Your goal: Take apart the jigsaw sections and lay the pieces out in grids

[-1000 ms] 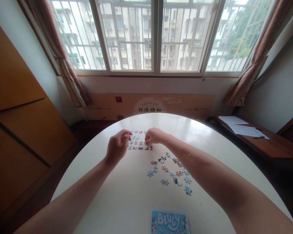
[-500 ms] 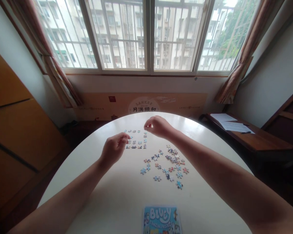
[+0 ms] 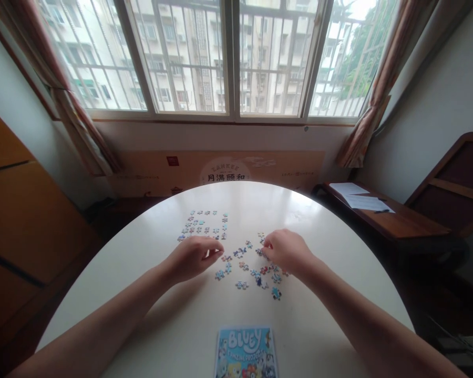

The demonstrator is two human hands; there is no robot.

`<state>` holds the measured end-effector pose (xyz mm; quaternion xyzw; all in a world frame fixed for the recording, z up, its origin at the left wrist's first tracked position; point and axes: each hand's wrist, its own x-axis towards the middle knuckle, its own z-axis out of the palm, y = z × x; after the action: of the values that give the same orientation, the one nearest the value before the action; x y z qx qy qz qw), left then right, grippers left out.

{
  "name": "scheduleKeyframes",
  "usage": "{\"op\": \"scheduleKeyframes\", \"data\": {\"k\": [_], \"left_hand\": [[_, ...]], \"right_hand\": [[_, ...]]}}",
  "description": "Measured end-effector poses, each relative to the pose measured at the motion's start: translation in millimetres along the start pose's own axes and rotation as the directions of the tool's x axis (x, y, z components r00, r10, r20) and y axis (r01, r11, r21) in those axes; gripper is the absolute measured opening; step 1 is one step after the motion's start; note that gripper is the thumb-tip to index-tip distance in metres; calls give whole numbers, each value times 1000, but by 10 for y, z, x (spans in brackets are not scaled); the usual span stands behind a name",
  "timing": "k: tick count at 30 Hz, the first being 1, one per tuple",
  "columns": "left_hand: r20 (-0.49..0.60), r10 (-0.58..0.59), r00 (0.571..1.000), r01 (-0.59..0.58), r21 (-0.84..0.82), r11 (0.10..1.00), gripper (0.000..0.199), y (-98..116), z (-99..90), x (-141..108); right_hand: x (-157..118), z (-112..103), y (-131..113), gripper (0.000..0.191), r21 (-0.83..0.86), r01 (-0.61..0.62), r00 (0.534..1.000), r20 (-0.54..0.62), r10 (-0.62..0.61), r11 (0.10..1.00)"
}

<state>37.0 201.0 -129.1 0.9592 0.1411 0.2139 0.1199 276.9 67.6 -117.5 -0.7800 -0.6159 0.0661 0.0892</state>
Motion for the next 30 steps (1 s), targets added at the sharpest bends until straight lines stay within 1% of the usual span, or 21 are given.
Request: {"op": "scheduleKeyframes", "data": {"k": [5,9,12,14,17,20,23,26,28,30], "left_hand": [[-9,-11,1000,11,16,1000,17,-51,-7,-3],[4,-16,1000,16,2,1000,17,-57,3,-3],[-2,-16,1000,16,-17,1000,17,-63,-2,-2],[-8,-15,1000,15,-32,999,17,-65,-9,0],[-8,-21,1000,20,-44,999,18,-56,-18,4],[-5,-25,1000,24,-52,998,18,-39,-24,8],[-9,-18,1000,17,-67,998,18,-31,-25,12],[-14,-11,1000,10,-69,998,18,-36,-23,14],[-10,-10,1000,10,-61,998,18,-40,-23,14],[-6,-13,1000,13,-52,999,18,-42,-23,13]], "right_hand": [[-37,117,20,15,-69,35,999,-37,-38,997],[-100,132,33,14,-22,56,995,-84,-58,998],[-104,98,95,16,107,54,995,-93,-44,993],[-85,72,167,20,227,21,997,-79,-3,974],[-49,72,252,25,396,-36,999,-9,43,918],[-37,131,227,26,480,-38,997,72,4,876],[-47,187,128,21,425,9,995,89,-51,905],[-50,189,82,17,307,74,997,4,-79,949],[-43,174,103,18,245,88,995,-68,-74,965],[-31,165,140,20,197,87,992,-107,-67,977]]}}
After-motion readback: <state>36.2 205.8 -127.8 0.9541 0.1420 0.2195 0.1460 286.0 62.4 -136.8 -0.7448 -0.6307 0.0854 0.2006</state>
